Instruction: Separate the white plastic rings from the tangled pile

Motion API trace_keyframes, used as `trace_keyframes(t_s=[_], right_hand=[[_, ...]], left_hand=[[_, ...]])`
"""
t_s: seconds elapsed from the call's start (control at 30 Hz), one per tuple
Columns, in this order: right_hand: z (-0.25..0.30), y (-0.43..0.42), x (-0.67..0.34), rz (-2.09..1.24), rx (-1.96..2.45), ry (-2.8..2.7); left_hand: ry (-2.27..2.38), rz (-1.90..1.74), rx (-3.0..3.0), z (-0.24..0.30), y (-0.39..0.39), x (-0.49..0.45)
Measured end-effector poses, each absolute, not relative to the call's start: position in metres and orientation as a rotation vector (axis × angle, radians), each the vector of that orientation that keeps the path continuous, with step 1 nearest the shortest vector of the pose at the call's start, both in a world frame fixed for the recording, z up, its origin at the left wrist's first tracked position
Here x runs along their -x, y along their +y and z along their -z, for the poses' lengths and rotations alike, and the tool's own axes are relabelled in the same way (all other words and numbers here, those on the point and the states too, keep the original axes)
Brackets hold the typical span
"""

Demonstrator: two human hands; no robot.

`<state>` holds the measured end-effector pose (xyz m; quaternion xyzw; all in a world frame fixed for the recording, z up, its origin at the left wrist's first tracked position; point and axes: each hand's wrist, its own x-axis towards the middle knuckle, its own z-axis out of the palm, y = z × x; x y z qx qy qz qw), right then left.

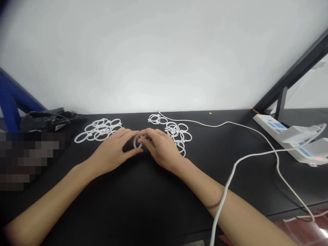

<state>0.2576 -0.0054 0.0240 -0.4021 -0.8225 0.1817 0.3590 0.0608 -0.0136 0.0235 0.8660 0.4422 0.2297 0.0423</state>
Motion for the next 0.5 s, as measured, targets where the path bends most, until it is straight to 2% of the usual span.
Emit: trace_keyframes(t_s=[0.13, 0.23, 0.37, 0.5], right_hand=[[-0.022, -0.002, -0.26, -0.392, 1.112, -2.198], [-0.022, 0.001, -0.261, -0.291, 1.128, -2.225], [-0.021, 0.001, -0.261, -0.226, 1.134, -2.264], [-0.022, 0.0, -0.26, -0.213, 1.14, -2.276]], left_hand=[[1.51, -0.663, -2.678, -0.026, -0.011, -0.06], [1.869, -0.596, -2.673, -0.03, -0.01, -0.055], [2.432, -0.468, -2.361, -0.036, -0.006, -0.032], [2.567, -0.487, -1.994, -0.035, 0.0, 0.002]])
